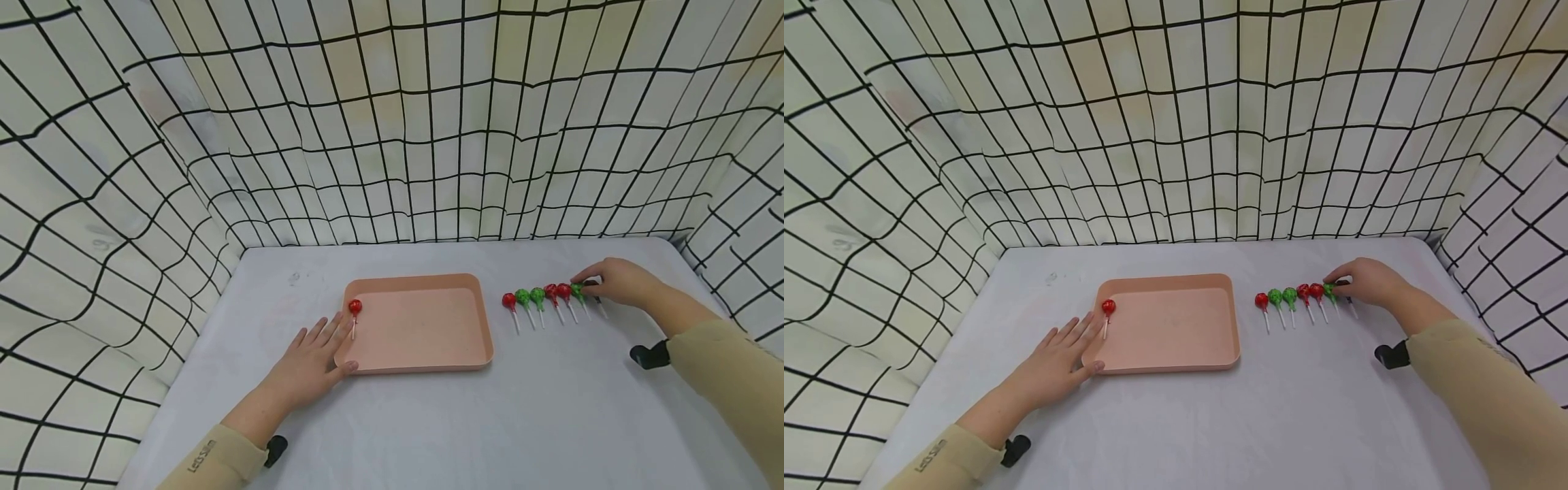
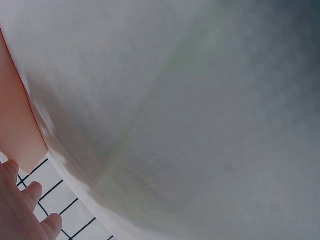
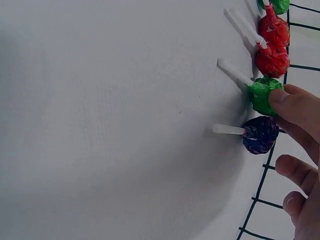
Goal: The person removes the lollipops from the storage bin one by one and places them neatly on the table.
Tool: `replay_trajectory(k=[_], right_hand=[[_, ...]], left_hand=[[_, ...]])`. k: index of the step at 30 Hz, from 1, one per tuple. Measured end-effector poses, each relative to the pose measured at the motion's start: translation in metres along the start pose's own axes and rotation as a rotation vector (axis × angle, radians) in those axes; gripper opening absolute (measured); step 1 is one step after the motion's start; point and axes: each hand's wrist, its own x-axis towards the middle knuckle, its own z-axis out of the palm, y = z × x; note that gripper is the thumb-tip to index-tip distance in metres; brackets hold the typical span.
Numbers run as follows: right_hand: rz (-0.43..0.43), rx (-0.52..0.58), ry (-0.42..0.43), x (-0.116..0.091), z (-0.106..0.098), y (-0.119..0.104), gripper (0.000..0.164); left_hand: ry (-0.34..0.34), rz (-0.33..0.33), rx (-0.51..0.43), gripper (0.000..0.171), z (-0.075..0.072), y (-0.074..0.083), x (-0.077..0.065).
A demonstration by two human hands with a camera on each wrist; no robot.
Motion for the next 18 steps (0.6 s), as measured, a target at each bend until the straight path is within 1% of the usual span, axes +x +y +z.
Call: replay_trajectory(k=[9, 18], right_hand=[[0.014, 0.035, 0.026, -0.003, -0.005, -0.006, 0.034], [0.019, 0.057, 0.026, -0.006, -0.009, -0.015, 0.038]], left_hand=[[0.001, -0.003, -0.003, 0.085, 0.0, 0.0, 0.001], [0.007, -0.003, -0.004, 0.086, 0.003, -0.002, 0.001]])
